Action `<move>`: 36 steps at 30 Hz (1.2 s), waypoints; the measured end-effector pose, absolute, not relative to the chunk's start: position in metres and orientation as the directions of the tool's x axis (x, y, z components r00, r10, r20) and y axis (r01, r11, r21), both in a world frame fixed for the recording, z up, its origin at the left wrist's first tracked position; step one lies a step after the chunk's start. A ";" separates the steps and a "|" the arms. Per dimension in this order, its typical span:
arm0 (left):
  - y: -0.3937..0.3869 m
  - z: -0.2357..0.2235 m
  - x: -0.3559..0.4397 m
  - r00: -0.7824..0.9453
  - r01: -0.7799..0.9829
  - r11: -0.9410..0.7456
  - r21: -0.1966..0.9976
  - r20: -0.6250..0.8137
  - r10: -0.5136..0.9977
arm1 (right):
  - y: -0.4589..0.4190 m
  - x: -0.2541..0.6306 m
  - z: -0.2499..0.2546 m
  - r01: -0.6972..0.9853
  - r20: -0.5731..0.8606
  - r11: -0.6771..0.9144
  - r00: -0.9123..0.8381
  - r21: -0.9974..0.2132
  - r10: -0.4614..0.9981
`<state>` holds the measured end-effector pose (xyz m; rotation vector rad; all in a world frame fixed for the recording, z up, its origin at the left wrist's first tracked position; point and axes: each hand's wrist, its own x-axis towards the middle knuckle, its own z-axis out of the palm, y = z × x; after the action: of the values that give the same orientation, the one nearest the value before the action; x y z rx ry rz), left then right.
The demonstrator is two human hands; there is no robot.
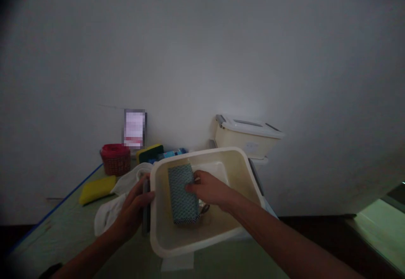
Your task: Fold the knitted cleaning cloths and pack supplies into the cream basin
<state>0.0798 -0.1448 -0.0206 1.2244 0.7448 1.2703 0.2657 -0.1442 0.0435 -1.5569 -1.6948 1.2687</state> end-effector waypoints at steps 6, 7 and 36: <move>-0.146 -0.024 0.081 0.276 -0.279 -0.128 0.952 0.207 0.939 | -0.128 0.258 0.025 0.599 -0.228 -0.036 -0.248 -0.800 0.941; -0.146 -0.024 0.081 0.273 -0.283 -0.128 0.951 0.208 0.939 | -0.126 0.258 0.020 0.626 -0.222 -0.016 -0.253 -0.780 0.942; -0.142 -0.030 0.083 0.295 -0.355 -0.141 0.924 0.254 0.921 | -0.139 0.266 -0.004 0.758 0.089 0.649 -0.652 0.068 0.753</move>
<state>0.0833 -0.1418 -0.0302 1.2435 0.6113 1.2334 0.2659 -0.1386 -0.0038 -1.2854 -2.8041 -0.1527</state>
